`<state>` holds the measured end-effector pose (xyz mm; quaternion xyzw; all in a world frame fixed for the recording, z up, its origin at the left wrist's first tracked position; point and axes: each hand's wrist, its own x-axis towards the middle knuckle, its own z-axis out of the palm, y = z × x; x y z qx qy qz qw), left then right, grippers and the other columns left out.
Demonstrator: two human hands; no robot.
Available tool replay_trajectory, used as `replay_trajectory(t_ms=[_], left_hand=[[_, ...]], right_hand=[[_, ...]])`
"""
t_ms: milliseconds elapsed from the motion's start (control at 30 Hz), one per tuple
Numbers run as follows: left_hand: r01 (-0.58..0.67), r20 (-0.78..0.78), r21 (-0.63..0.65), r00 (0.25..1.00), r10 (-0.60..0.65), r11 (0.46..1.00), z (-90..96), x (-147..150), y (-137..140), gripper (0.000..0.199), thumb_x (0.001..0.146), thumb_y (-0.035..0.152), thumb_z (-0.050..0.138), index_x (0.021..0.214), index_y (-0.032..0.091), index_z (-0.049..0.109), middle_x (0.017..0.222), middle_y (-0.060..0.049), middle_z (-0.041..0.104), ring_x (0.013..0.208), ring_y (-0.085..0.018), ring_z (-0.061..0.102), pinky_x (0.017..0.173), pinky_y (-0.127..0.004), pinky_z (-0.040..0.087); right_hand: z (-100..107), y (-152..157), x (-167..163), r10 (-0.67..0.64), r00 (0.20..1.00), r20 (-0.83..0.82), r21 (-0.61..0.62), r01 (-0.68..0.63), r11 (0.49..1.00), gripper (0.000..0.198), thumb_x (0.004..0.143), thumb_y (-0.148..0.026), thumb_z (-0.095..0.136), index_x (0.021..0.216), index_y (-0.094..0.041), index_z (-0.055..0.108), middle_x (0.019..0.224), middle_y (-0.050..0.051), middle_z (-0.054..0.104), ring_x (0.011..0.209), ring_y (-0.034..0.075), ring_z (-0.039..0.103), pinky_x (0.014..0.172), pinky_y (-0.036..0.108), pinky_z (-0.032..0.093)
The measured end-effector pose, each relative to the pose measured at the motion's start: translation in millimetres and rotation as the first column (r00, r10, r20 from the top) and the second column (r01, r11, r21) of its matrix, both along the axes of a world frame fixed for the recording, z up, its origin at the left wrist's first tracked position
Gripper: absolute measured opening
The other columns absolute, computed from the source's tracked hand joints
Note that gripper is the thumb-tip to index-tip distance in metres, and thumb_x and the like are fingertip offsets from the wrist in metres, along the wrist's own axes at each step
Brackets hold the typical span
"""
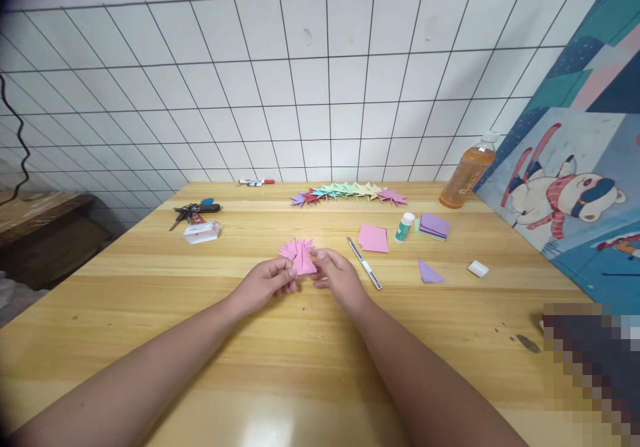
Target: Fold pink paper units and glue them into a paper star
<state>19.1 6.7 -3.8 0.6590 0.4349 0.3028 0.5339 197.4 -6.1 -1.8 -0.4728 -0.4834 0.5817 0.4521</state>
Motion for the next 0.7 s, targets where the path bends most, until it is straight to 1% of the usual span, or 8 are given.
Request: replay_trajectory(t_ms=[100,200,367,433,533,633,700], left_hand=[[-0.003,-0.001,0.001,1.0,0.003,1.0,0.9,0,0,0.026,0.081,0.037,0.051,0.07,0.014,0.054,0.064,-0.002,0.062,0.054,-0.009,0.052,0.052,-0.02,0.038],[0.015,-0.009,0.01,1.0,-0.015,1.0,2.7,0,-1,0.026,0.08,0.038,0.052,0.07,0.014,0.055,0.065,-0.003,0.062,0.058,-0.011,0.054,0.053,-0.02,0.039],[0.051,-0.026,0.045,0.998,-0.049,0.998,3.4,2,-3,0.027,0.08,0.04,0.052,0.079,0.013,0.059,0.07,-0.005,0.064,0.064,-0.014,0.058,0.059,-0.022,0.042],[0.052,-0.036,0.066,0.998,-0.05,0.996,3.4,3,-3,0.028,0.079,0.039,0.053,0.078,0.013,0.06,0.069,-0.004,0.063,0.065,-0.014,0.058,0.061,-0.023,0.043],[0.046,-0.073,0.091,0.997,-0.039,0.995,3.8,3,-3,0.027,0.079,0.039,0.053,0.074,0.013,0.06,0.067,-0.004,0.063,0.063,-0.013,0.057,0.06,-0.022,0.042],[0.048,-0.108,0.114,0.994,-0.036,0.992,3.9,1,-3,0.027,0.08,0.037,0.051,0.07,0.014,0.059,0.065,-0.003,0.064,0.061,-0.013,0.056,0.059,-0.022,0.041],[0.072,-0.135,0.128,0.989,-0.054,0.989,3.7,0,-4,0.027,0.081,0.037,0.05,0.069,0.014,0.058,0.065,-0.003,0.064,0.062,-0.013,0.057,0.06,-0.022,0.041]], right_hand=[[-2,1,-1,0.025,0.994,0.107,-0.006,-0.025,1.0,0.028,0.072,-0.04,0.06,0.083,-0.014,0.06,0.068,0.001,0.059,0.06,0.011,0.057,0.059,0.024,0.05],[-3,1,-4,0.046,0.983,0.176,0.044,-0.055,0.997,0.023,0.071,-0.037,0.06,0.072,-0.014,0.058,0.064,0.001,0.06,0.056,0.01,0.055,0.057,0.024,0.048],[-9,0,-5,0.06,0.964,0.261,0.127,-0.095,0.987,0.019,0.072,-0.033,0.058,0.069,-0.015,0.057,0.062,0.0,0.06,0.053,0.01,0.052,0.055,0.023,0.045],[-12,1,-4,0.06,0.953,0.298,0.165,-0.113,0.98,0.018,0.072,-0.032,0.058,0.067,-0.015,0.057,0.061,-0.001,0.058,0.054,0.009,0.051,0.054,0.022,0.043],[-12,1,-4,0.058,0.938,0.343,0.187,-0.129,0.974,0.02,0.073,-0.033,0.058,0.064,-0.016,0.055,0.057,-0.002,0.054,0.052,0.009,0.048,0.052,0.02,0.041],[-7,-1,-4,0.082,0.949,0.305,0.192,-0.146,0.971,0.019,0.074,-0.034,0.056,0.069,-0.016,0.058,0.061,-0.002,0.055,0.055,0.009,0.049,0.053,0.02,0.041],[-3,-2,-5,0.082,0.961,0.266,0.199,-0.138,0.97,0.019,0.074,-0.034,0.056,0.073,-0.016,0.06,0.064,-0.001,0.056,0.057,0.01,0.05,0.055,0.021,0.042]])
